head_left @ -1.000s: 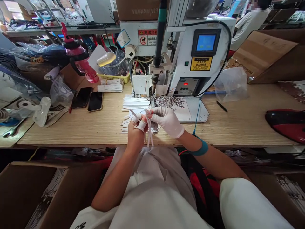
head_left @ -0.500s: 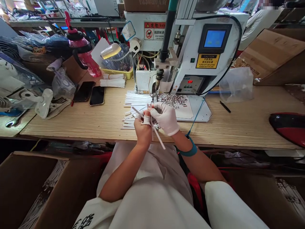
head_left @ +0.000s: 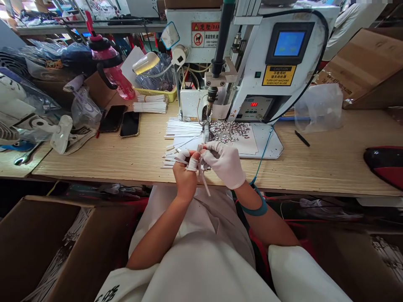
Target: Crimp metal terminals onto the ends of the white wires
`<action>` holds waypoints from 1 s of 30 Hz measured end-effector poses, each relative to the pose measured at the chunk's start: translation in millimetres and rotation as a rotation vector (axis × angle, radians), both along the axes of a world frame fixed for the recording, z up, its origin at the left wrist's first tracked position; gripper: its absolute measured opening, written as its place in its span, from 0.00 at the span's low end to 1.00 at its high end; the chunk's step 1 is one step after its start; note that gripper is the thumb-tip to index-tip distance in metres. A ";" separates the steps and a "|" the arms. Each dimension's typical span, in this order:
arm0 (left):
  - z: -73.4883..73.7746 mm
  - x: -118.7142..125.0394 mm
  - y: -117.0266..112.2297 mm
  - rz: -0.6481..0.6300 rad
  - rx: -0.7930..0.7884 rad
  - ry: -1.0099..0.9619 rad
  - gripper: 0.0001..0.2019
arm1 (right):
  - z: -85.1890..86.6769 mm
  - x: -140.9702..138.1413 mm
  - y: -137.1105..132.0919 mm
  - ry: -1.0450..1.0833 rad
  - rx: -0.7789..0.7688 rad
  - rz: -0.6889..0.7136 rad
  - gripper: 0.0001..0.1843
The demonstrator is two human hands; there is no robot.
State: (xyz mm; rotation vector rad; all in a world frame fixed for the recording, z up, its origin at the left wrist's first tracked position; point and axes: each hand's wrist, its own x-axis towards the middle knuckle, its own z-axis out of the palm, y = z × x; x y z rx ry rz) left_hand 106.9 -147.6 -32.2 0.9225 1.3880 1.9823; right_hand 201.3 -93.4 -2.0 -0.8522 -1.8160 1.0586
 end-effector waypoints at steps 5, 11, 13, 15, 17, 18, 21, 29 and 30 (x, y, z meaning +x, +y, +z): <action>-1.6 2.2 -4.1 0.007 0.014 -0.054 0.10 | -0.6 -1.6 -2.6 0.051 -0.032 0.015 0.12; -7.0 6.3 -1.6 -0.095 0.029 -0.337 0.14 | -3.2 -4.7 -8.1 -0.058 0.106 -0.066 0.09; -5.5 9.9 -1.4 -0.079 0.029 -0.503 0.13 | -3.9 -5.0 -12.1 -0.106 0.166 -0.109 0.08; -2.1 8.2 -3.3 -0.023 0.002 -0.641 0.12 | -4.0 -1.5 -14.8 -0.090 0.124 -0.103 0.07; 2.9 -4.8 -8.7 0.007 -0.005 -0.708 0.12 | -2.5 8.5 -14.1 0.033 -0.025 -0.067 0.07; 5.9 -16.3 -13.0 0.005 0.011 -0.720 0.12 | -0.8 16.1 -12.2 0.122 -0.101 -0.062 0.07; 15.4 -61.9 -30.5 -0.013 0.096 -0.730 0.12 | 6.9 43.8 -3.2 0.388 -0.185 -0.166 0.08; 23.7 -54.9 -60.2 -0.253 -0.091 -0.373 0.22 | 4.5 34.0 -32.7 0.271 -0.310 0.094 0.05; 20.8 -44.8 -60.9 -0.356 -0.173 -0.249 0.22 | 1.2 26.3 -38.9 0.190 -0.299 0.154 0.04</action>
